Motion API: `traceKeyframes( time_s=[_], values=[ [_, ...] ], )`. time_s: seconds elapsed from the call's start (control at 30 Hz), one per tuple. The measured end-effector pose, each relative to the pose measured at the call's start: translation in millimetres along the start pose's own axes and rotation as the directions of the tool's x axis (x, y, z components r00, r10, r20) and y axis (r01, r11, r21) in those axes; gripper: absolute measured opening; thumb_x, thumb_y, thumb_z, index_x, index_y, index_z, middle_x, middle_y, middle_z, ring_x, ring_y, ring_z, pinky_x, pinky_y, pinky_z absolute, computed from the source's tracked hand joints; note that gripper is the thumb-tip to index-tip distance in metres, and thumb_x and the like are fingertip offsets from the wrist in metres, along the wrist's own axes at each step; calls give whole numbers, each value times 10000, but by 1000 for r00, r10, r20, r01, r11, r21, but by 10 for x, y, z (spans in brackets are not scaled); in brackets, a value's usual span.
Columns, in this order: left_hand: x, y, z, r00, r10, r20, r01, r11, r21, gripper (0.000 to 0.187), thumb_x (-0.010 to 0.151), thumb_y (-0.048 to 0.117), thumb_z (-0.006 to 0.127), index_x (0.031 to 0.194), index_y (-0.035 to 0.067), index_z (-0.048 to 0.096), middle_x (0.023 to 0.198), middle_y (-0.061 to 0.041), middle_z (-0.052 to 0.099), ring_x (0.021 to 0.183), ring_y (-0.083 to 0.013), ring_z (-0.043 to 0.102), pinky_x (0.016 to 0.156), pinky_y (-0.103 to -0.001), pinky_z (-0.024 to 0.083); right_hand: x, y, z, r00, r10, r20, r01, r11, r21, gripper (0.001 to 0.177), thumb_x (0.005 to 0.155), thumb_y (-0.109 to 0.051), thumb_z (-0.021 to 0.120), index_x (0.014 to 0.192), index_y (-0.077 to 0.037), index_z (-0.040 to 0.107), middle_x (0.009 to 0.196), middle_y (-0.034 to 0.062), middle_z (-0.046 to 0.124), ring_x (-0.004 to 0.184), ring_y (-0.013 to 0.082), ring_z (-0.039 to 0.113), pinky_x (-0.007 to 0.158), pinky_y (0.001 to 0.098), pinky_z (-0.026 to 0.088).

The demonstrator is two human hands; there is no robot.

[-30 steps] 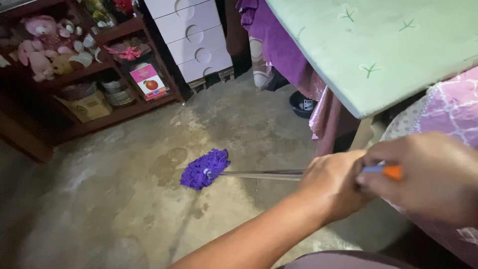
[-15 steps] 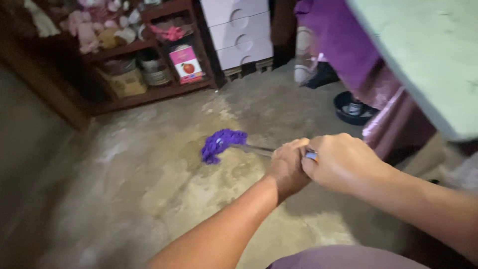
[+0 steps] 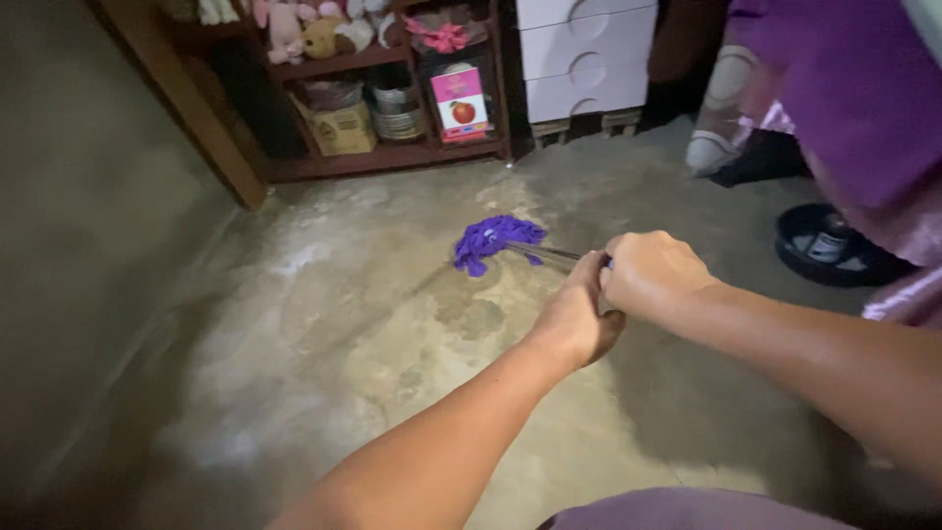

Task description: Mopping the floor with a purple mop.

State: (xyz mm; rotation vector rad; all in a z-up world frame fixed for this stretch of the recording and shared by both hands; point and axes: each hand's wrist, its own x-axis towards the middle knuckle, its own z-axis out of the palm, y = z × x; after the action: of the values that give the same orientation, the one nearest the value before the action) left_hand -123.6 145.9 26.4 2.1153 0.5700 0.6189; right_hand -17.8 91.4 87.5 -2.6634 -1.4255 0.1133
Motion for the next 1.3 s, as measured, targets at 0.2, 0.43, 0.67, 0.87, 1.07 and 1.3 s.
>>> traceKeyframes(
  time_s=[0.2,0.43,0.67,0.87,1.07,1.3],
  values=[
    [76,-226,-126,999,33,-13,-35,987,-155,682,774,28,601,1439,88,461,1333,-185,637,1271,-372,601,1034,-420,488,202,-235,108,998,47,48,-45,998,-44,314,899,-202,624,1184,-157,749,1157,198,738,1066,403,722,900,495,589],
    [-5,-122,-128,987,-96,126,103,994,-48,643,804,93,613,1434,124,483,1349,-178,637,1296,-352,577,1051,-414,463,312,44,520,978,132,164,-134,991,-2,306,922,-170,599,1184,-134,753,1176,188,744,1068,375,737,895,482,597],
    [-75,-162,423,979,0,205,-12,998,57,545,823,103,662,1357,137,559,1326,-141,670,1268,-344,603,1033,-422,499,-349,387,281,947,216,238,-208,976,-57,283,943,-253,594,1086,-79,766,1049,168,783,967,355,768,842,473,613],
    [-124,363,1070,952,177,250,-222,961,163,577,758,103,709,1316,146,567,1318,-74,655,1278,-306,563,1044,-416,466,-943,1293,159,985,127,118,-124,992,-36,308,874,-315,636,1081,-112,738,1044,184,750,1006,394,719,897,495,564],
    [-364,1189,1827,897,307,317,-367,918,151,525,786,170,712,1298,202,600,1281,-63,681,1289,-327,537,1030,-483,415,-1910,2049,-321,975,203,92,-208,977,53,415,821,-427,703,1132,-156,741,976,200,753,953,380,741,895,456,575],
    [-705,2204,2473,809,361,464,-425,904,37,432,747,383,763,1129,197,686,1050,-142,760,1041,-378,709,897,-488,556,-3038,2380,-1158,831,521,197,-552,816,171,438,884,-389,733,1282,-212,771,911,193,810,809,295,819,798,395,615]
  ],
)
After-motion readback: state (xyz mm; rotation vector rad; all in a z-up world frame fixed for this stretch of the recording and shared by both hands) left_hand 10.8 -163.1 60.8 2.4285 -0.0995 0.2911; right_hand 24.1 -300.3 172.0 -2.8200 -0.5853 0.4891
